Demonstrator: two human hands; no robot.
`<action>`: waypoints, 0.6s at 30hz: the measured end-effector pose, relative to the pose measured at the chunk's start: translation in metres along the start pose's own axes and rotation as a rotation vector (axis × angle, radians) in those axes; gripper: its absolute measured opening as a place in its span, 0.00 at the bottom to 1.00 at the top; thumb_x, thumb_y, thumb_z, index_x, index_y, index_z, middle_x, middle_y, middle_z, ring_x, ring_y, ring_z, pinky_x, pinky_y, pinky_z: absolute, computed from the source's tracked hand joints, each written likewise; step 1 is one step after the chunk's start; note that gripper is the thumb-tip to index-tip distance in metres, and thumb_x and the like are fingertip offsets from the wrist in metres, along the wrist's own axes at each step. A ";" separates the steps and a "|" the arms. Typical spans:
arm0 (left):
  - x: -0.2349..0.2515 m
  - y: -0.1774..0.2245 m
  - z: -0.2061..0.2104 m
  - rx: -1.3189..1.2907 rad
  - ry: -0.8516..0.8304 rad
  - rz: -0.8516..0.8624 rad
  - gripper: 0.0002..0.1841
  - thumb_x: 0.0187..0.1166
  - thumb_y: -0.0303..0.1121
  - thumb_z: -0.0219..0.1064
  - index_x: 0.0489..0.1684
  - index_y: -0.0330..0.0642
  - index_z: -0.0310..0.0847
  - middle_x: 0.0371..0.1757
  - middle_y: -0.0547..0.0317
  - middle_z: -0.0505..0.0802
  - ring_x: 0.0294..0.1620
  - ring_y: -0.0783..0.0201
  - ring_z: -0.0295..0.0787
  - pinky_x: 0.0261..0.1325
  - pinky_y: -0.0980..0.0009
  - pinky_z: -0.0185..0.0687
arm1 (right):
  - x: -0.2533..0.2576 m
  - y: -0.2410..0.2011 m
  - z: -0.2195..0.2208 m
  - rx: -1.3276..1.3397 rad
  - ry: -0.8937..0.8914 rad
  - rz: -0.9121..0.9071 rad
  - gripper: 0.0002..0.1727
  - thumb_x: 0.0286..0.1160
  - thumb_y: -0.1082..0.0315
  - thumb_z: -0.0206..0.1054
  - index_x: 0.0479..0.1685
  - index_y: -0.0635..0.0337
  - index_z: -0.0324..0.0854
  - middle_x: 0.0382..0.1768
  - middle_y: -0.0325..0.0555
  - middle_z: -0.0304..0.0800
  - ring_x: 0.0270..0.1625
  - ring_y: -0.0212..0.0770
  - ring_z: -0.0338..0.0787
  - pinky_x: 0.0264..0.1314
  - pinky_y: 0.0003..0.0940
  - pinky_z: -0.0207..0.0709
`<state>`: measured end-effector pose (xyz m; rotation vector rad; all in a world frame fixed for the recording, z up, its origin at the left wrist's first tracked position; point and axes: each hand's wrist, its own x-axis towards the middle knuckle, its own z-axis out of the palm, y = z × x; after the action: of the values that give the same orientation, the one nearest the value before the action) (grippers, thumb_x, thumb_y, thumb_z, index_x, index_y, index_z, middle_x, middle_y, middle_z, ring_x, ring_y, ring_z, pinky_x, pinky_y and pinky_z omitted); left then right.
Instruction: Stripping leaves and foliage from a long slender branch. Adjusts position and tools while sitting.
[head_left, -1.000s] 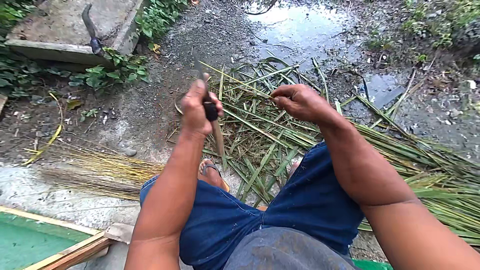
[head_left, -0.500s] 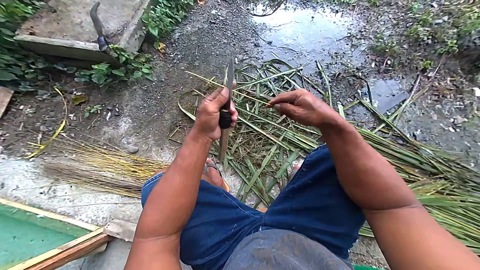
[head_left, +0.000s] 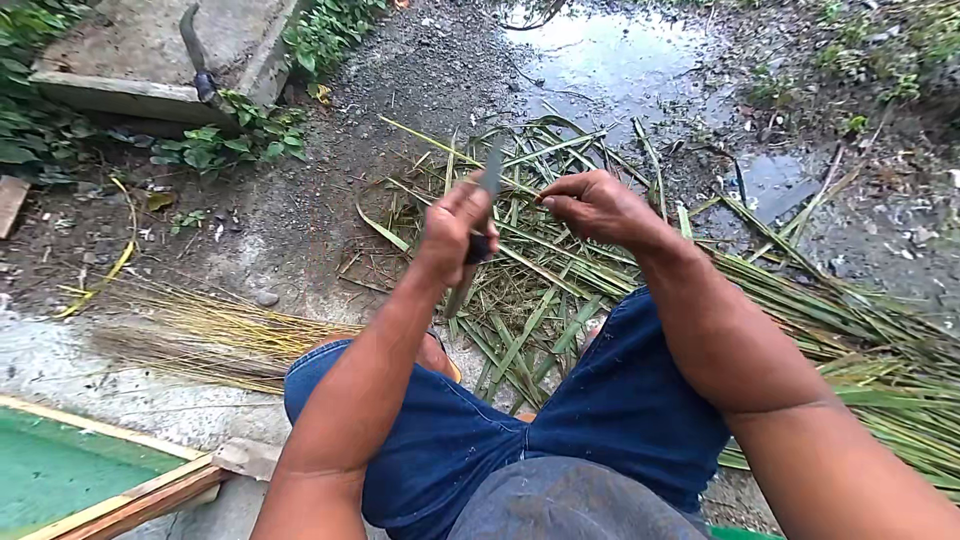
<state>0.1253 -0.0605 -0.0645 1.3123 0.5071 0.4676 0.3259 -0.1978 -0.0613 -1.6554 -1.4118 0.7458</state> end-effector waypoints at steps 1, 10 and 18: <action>-0.002 -0.005 0.010 0.020 -0.070 -0.049 0.20 0.92 0.33 0.51 0.81 0.45 0.68 0.25 0.62 0.86 0.19 0.69 0.84 0.23 0.72 0.87 | 0.001 -0.001 0.003 0.019 -0.020 -0.019 0.14 0.89 0.66 0.57 0.53 0.62 0.89 0.27 0.37 0.85 0.19 0.25 0.74 0.23 0.26 0.74; 0.016 0.022 -0.042 -0.195 0.128 0.044 0.20 0.96 0.44 0.41 0.73 0.55 0.74 0.18 0.70 0.82 0.15 0.72 0.80 0.19 0.75 0.82 | -0.008 0.002 -0.010 -0.051 -0.072 -0.093 0.15 0.88 0.66 0.56 0.50 0.58 0.90 0.30 0.33 0.87 0.23 0.22 0.75 0.29 0.23 0.73; 0.023 0.026 -0.066 -0.221 0.230 0.024 0.21 0.96 0.46 0.37 0.68 0.56 0.77 0.19 0.73 0.81 0.16 0.75 0.78 0.21 0.77 0.80 | -0.015 0.005 -0.021 -0.133 -0.016 -0.119 0.14 0.87 0.66 0.57 0.50 0.56 0.91 0.36 0.34 0.91 0.31 0.21 0.82 0.39 0.24 0.78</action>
<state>0.1030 0.0097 -0.0526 1.0591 0.6123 0.6801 0.3430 -0.2172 -0.0566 -1.6515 -1.5863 0.6100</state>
